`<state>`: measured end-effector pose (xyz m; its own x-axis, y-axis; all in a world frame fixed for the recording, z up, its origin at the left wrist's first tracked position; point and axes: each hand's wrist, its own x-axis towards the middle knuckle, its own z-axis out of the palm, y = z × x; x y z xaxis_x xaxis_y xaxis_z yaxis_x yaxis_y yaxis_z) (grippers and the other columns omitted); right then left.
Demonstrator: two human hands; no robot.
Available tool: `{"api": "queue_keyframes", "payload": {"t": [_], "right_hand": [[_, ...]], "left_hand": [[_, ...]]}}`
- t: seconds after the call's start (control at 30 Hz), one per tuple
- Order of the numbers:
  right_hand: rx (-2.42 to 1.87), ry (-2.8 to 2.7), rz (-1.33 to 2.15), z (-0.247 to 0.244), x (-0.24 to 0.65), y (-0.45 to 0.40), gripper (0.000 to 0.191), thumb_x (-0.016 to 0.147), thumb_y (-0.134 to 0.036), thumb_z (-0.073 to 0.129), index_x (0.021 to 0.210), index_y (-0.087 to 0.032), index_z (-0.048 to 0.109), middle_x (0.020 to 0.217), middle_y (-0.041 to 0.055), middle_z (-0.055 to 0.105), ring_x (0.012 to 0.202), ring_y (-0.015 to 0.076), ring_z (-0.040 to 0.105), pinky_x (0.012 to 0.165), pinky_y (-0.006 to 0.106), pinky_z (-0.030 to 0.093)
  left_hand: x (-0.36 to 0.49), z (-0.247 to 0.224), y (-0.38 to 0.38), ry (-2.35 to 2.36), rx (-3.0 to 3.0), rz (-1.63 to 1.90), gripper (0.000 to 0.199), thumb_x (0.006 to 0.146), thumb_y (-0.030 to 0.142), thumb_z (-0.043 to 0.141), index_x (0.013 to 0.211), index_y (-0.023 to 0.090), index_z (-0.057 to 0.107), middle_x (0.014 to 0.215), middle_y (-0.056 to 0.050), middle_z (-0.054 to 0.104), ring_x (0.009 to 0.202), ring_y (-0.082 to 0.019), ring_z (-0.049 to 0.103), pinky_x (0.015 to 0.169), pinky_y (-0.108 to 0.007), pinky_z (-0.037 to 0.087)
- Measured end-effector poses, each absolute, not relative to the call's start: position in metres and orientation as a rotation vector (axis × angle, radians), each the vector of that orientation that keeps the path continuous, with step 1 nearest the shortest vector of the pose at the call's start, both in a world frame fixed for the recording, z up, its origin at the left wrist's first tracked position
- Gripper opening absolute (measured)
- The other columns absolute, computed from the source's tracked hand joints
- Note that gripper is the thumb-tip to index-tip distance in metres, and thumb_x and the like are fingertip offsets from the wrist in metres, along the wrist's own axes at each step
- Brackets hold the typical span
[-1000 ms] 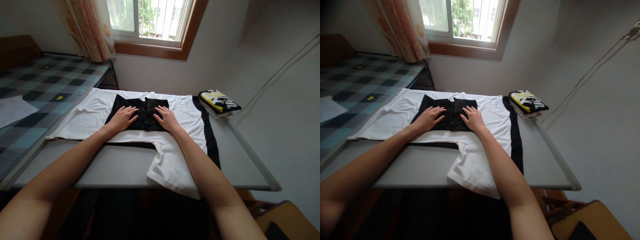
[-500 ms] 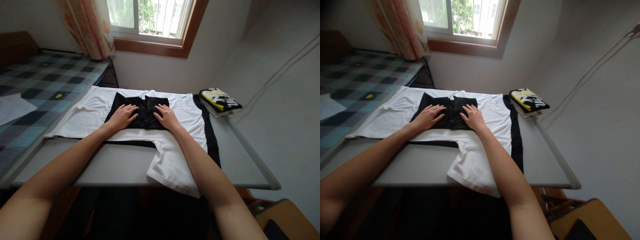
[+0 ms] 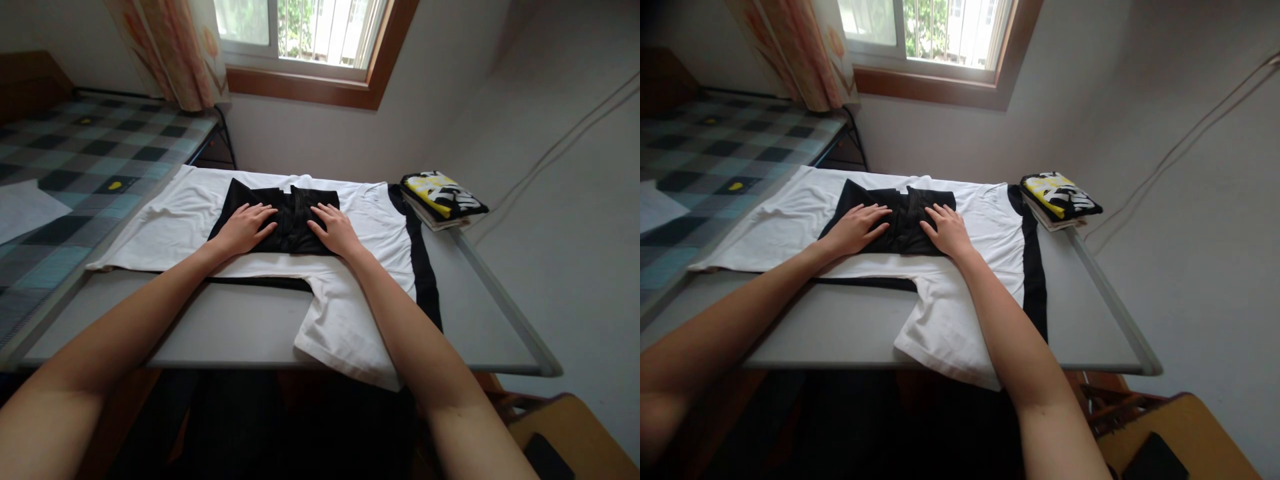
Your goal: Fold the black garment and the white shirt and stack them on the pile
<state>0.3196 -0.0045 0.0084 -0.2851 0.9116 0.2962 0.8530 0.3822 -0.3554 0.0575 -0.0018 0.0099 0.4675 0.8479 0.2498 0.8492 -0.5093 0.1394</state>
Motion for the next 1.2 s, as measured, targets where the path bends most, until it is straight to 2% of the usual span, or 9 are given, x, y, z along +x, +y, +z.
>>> {"api": "queue_keyframes", "payload": {"t": [0.27, 0.53, 1.2], "right_hand": [[-1.511, -2.198, 0.187, 0.0072, 0.3200, -0.0034, 0.050, 0.101, -0.041, 0.056, 0.146, -0.021, 0.058, 0.155, 0.0102, 0.052, 0.148, 0.0315, 0.040, 0.122, 0.051, 0.032], [-1.530, -2.202, 0.176, 0.0104, 0.3185, -0.0063, 0.051, 0.100, -0.038, 0.056, 0.146, -0.017, 0.058, 0.155, 0.0116, 0.052, 0.148, 0.0317, 0.041, 0.122, 0.049, 0.032], [-1.518, -2.198, 0.183, 0.0083, 0.3200, -0.0043, 0.050, 0.101, -0.040, 0.054, 0.147, -0.021, 0.058, 0.155, 0.0101, 0.052, 0.148, 0.0315, 0.040, 0.122, 0.052, 0.032]], "left_hand": [[0.0581, 0.0103, -0.0025, -1.560, -2.682, -0.463, 0.052, 0.103, 0.044, 0.037, 0.145, 0.019, 0.054, 0.153, -0.009, 0.054, 0.146, -0.025, 0.044, 0.124, -0.047, 0.026], [0.0585, 0.0106, -0.0029, -1.564, -2.684, -0.467, 0.052, 0.103, 0.045, 0.037, 0.144, 0.019, 0.054, 0.153, -0.009, 0.054, 0.146, -0.025, 0.044, 0.124, -0.046, 0.026], [0.0587, 0.0115, -0.0036, -1.575, -2.687, -0.461, 0.052, 0.102, 0.046, 0.036, 0.145, 0.022, 0.054, 0.154, -0.008, 0.053, 0.146, -0.025, 0.044, 0.124, -0.046, 0.026]]}}
